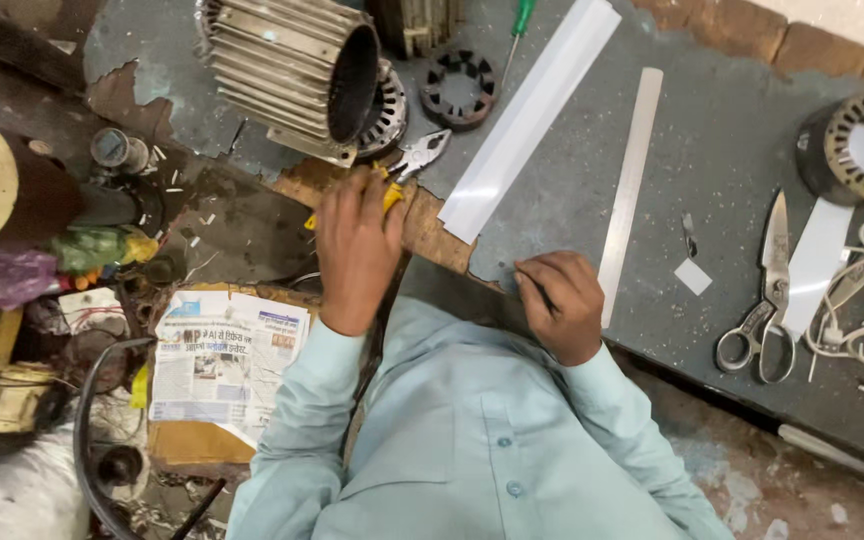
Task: The person assembles small white paper pieces into the slots of a circular metal motor stator. They handle the stator, cut paper strips, and insert the pieces one by one into the slots.
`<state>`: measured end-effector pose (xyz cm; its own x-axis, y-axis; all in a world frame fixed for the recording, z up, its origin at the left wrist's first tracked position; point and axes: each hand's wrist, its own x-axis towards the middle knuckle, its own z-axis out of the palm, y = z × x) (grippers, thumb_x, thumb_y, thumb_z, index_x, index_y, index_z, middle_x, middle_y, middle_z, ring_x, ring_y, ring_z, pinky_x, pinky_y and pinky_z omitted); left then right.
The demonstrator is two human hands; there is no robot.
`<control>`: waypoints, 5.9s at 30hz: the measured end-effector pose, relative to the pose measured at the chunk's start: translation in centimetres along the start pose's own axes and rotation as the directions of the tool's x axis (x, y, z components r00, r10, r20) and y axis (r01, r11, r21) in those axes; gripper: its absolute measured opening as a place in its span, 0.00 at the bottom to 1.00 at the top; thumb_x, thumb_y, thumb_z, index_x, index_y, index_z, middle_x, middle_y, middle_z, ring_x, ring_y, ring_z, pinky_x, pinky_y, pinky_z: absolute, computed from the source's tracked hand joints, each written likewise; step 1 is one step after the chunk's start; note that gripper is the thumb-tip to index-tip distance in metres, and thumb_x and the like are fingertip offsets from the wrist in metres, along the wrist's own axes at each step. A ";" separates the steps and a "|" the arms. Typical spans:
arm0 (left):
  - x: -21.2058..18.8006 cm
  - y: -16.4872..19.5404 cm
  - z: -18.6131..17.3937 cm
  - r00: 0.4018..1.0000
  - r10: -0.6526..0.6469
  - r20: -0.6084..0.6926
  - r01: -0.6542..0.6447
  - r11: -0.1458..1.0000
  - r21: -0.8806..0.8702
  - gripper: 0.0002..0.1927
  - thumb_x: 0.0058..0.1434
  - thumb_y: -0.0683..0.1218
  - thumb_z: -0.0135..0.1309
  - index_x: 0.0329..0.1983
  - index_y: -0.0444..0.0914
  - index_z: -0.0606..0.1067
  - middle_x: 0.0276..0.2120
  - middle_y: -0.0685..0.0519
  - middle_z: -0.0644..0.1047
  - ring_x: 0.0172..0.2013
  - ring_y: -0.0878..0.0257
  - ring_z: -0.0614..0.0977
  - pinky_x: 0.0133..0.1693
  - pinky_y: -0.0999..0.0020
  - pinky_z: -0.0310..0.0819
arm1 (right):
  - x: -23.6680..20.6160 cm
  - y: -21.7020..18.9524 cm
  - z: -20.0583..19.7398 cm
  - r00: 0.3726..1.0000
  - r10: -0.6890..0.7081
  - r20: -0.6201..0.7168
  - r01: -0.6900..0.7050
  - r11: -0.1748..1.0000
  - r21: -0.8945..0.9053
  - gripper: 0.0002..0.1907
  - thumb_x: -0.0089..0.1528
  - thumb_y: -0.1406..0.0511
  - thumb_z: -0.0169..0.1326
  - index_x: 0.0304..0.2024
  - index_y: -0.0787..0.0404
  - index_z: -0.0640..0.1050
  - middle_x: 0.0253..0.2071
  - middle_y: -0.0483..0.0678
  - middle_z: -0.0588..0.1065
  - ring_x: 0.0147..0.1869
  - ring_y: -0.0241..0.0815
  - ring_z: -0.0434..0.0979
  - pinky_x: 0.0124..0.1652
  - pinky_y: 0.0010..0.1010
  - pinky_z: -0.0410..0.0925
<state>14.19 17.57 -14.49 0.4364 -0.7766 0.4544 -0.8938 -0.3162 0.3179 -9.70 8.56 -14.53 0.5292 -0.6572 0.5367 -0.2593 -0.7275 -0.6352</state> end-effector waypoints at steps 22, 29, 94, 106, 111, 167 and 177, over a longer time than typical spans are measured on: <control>1.3 4.4 5.7 0.974 -0.095 0.204 0.152 0.946 -0.286 0.14 0.53 0.44 0.65 0.41 0.36 0.77 0.41 0.42 0.78 0.48 0.43 0.78 0.51 0.51 0.71 | 0.1 -0.1 -0.3 1.000 0.008 -0.017 -0.007 0.999 0.039 0.06 0.57 0.74 0.62 0.38 0.65 0.82 0.38 0.51 0.79 0.45 0.50 0.79 0.47 0.37 0.71; 1.4 4.6 6.3 0.972 -0.085 0.218 0.155 0.931 -0.332 0.21 0.52 0.41 0.63 0.51 0.33 0.75 0.42 0.40 0.77 0.47 0.41 0.78 0.49 0.51 0.70 | -0.1 0.0 0.0 0.999 0.037 0.005 -0.037 0.999 0.023 0.06 0.58 0.74 0.62 0.38 0.65 0.82 0.39 0.52 0.79 0.45 0.50 0.79 0.46 0.36 0.71; 6.2 0.2 -0.9 0.867 -0.104 -0.487 -0.107 0.916 -0.387 0.55 0.50 0.49 0.72 0.74 0.38 0.50 0.65 0.41 0.61 0.67 0.46 0.65 0.69 0.49 0.60 | -1.0 1.1 1.1 0.998 0.001 -0.065 -0.004 0.999 -0.047 0.11 0.57 0.73 0.64 0.43 0.65 0.81 0.45 0.54 0.79 0.49 0.52 0.79 0.50 0.36 0.71; 0.2 9.1 1.6 0.961 0.068 -0.269 -0.201 0.838 -0.507 0.59 0.43 0.61 0.73 0.70 0.32 0.55 0.63 0.34 0.65 0.62 0.38 0.69 0.66 0.47 0.61 | -4.0 4.6 1.3 0.946 0.202 -0.255 -0.109 0.935 0.337 0.22 0.67 0.73 0.56 0.63 0.69 0.69 0.62 0.56 0.70 0.66 0.48 0.71 0.66 0.37 0.66; 4.5 -2.4 -1.0 1.000 0.018 0.003 -0.017 0.972 -0.233 0.30 0.71 0.51 0.59 0.73 0.38 0.67 0.64 0.44 0.75 0.65 0.50 0.75 0.63 0.61 0.66 | -3.5 3.9 1.4 0.945 0.230 -0.233 -0.161 0.946 0.282 0.19 0.67 0.74 0.57 0.59 0.69 0.72 0.59 0.56 0.72 0.62 0.48 0.73 0.64 0.36 0.67; 20.0 -15.9 5.6 0.964 -0.069 0.256 -0.016 0.949 0.316 0.65 0.47 0.57 0.72 0.76 0.26 0.47 0.36 0.38 0.82 0.36 0.42 0.84 0.51 0.45 0.72 | -2.8 2.8 1.1 0.935 0.179 -0.305 -0.155 0.982 0.104 0.13 0.65 0.73 0.59 0.52 0.67 0.76 0.54 0.57 0.75 0.58 0.51 0.76 0.58 0.37 0.70; 19.0 -13.1 3.4 0.949 -0.163 0.269 0.080 0.952 0.296 0.59 0.48 0.50 0.68 0.75 0.26 0.46 0.37 0.37 0.82 0.38 0.41 0.84 0.45 0.46 0.73 | -2.0 1.7 0.6 0.951 0.177 -0.256 -0.156 0.983 0.098 0.12 0.62 0.72 0.59 0.49 0.65 0.78 0.51 0.57 0.76 0.56 0.53 0.78 0.56 0.38 0.71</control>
<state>33.80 5.11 -12.89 0.5323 -0.8321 0.1557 -0.8466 -0.5242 0.0923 -10.72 8.77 -17.03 0.2508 -0.8035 0.5399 -0.2582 -0.5931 -0.7626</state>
